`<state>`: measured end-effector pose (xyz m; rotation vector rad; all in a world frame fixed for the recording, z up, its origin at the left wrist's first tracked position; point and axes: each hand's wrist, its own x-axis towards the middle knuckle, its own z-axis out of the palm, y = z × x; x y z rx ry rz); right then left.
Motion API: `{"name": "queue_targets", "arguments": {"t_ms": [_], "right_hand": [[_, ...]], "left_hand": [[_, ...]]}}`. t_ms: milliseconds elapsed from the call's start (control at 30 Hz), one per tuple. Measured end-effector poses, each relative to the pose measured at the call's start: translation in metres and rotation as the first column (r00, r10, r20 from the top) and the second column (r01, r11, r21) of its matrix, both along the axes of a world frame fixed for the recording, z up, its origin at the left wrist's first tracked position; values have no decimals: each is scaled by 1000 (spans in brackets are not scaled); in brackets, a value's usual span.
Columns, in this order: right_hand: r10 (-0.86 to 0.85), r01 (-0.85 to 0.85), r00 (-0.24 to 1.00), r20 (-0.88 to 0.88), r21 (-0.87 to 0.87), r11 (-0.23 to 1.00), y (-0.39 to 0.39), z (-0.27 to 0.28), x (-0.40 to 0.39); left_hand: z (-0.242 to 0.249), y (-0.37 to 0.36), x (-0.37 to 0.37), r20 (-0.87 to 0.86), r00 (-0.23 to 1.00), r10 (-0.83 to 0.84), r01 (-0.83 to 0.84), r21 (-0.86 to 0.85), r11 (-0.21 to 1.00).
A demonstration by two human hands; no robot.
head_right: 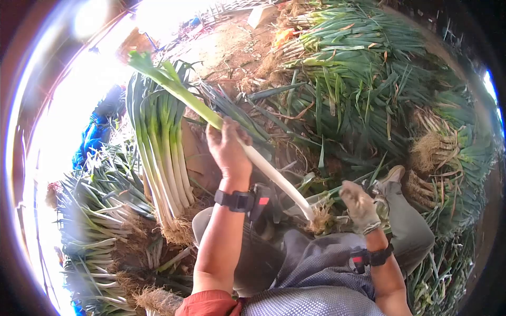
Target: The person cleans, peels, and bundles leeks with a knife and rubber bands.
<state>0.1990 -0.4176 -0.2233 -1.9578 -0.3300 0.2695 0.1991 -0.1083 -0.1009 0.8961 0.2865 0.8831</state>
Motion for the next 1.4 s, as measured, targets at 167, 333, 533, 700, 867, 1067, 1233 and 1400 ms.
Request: {"name": "queue_targets", "arguments": {"t_ms": [167,333,533,700,867,1067,1233,1400], "right_hand": [[218,-214,975,-42,93,972,96,87,-31],[386,-448,878,-283,-202,871,69,111,-44],[257,-373,801,-541,-115,921,18,111,-67],[396,-409,908,-135,-86,909,71,128,-31],[382,-375,922,55,-110,921,91,98,-25],[198,-184,840,-505,77,980,65,109,-59],[219,-180,787,-577,125,976,13,47,-76],[79,-125,835,-545,-47,991,0,34,-59]], "left_hand": [[-11,-33,6,-93,995,-31,37,63,997],[5,34,-4,-131,991,-9,8,-10,1000],[28,51,-9,5,979,-204,198,-249,948],[1,-55,-11,-124,814,-567,510,-313,801],[-15,-68,-7,-85,844,-529,488,-286,825],[-6,-38,9,-12,950,-313,308,-142,941],[34,11,-15,14,996,-88,89,-22,996],[84,61,-81,40,987,157,-162,166,973]]}}
